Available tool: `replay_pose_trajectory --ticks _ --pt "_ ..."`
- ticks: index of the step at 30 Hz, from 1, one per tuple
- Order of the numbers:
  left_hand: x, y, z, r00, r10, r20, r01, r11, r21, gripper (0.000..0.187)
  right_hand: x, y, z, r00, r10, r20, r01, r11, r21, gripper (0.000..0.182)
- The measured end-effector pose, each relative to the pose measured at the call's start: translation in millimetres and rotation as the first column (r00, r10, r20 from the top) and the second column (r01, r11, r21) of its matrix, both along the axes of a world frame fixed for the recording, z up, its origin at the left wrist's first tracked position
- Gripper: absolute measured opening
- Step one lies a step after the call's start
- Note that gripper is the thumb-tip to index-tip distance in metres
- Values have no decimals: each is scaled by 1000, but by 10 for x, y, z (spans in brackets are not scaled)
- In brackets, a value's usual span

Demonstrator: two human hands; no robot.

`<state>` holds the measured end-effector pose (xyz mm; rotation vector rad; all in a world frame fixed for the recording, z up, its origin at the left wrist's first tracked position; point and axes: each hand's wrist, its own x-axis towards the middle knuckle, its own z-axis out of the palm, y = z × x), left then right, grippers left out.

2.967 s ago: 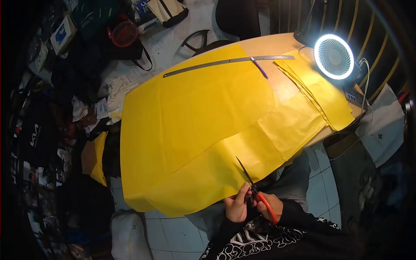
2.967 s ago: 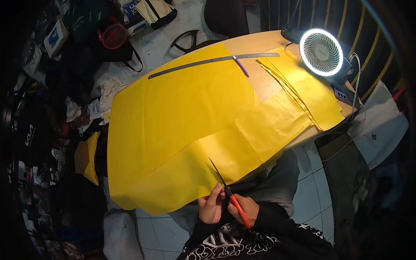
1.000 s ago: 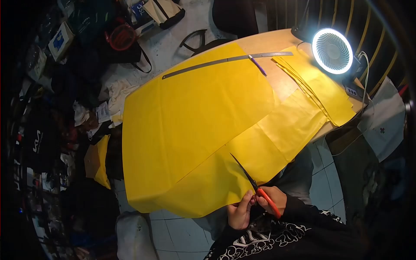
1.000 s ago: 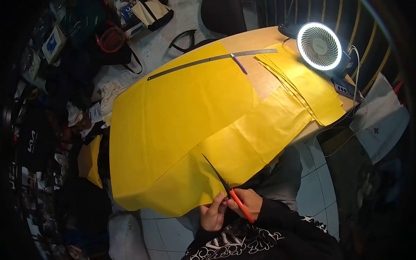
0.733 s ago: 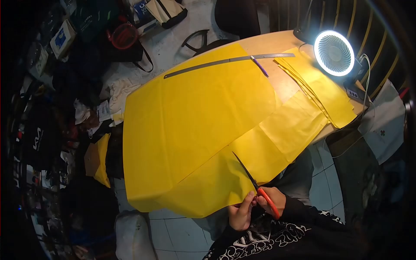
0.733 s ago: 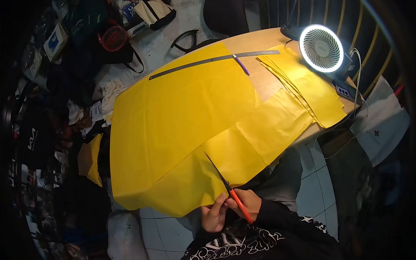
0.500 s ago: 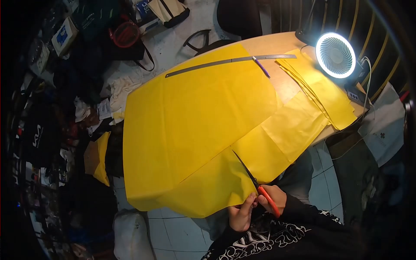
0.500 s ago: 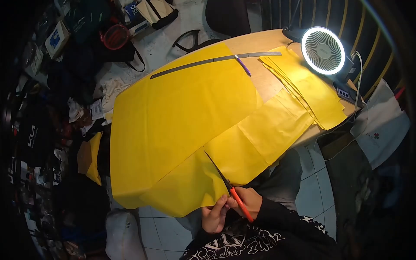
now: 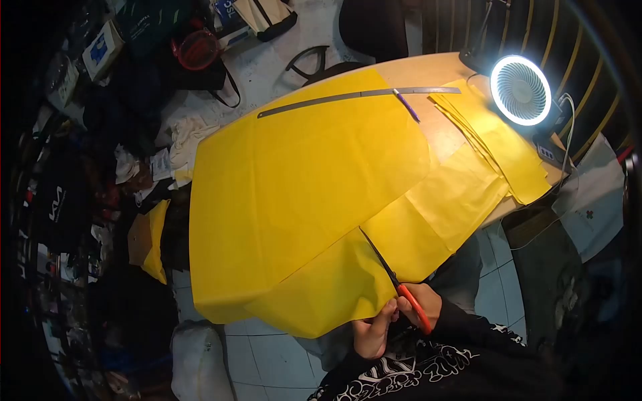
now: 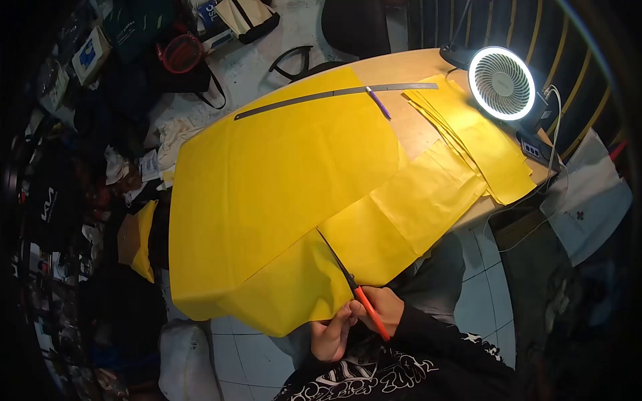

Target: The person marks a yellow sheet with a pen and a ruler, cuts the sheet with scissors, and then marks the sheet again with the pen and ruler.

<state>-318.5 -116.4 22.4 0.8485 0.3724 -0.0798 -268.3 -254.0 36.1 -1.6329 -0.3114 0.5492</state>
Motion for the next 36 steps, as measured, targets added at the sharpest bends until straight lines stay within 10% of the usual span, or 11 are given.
replay_pose_trajectory --ticks 36 --pt "-55 27 4 994 -66 88 53 989 141 26 108 55 -19 990 -44 131 55 995 -84 56"
